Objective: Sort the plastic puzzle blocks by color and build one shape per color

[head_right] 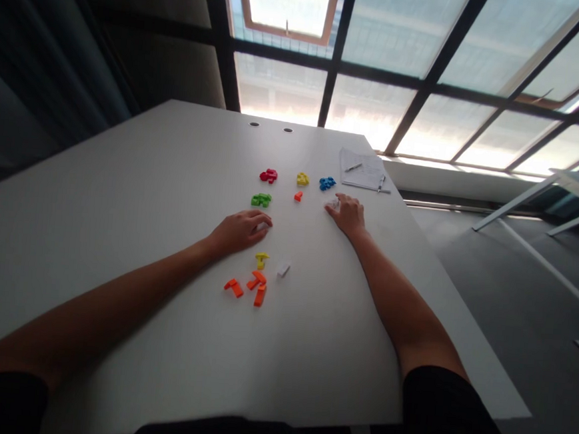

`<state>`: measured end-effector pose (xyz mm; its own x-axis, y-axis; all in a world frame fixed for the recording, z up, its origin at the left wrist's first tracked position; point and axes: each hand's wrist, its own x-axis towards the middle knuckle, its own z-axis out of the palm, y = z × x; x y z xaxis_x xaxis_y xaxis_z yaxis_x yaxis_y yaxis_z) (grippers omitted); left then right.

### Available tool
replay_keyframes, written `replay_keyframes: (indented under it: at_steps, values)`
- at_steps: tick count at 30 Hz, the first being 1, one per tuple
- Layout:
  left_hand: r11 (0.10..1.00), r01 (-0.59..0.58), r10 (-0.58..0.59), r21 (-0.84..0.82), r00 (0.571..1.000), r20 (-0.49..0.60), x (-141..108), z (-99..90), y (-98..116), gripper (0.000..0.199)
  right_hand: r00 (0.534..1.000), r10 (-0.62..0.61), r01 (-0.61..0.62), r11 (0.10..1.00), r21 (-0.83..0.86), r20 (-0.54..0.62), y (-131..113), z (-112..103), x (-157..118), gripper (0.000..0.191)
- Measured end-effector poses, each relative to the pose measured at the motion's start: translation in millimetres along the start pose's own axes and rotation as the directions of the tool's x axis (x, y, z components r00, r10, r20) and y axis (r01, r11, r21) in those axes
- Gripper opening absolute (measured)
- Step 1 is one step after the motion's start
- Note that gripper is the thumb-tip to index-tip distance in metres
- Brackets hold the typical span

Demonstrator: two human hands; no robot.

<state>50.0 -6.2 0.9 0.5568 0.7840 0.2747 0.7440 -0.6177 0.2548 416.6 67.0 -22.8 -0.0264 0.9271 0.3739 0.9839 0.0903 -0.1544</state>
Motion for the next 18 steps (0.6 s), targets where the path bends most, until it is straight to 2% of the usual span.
replay_keyframes:
  at_steps: [7, 18]
  values:
    - [1.000, -0.007, 0.007, -0.005, 1.000, -0.003, 0.3, 2.1, -2.5, 0.028, 0.999, -0.033, 0.033, 0.999, 0.015, 0.030, 4.6, -2.8, -0.4, 0.051]
    - [1.000, -0.015, 0.015, -0.008, 1.000, -0.008, 0.1, 2.8, -3.0, 0.026, 0.977, -0.204, 0.190, 0.966, 0.176, 0.063, 22.7, -6.6, -4.7, 0.048]
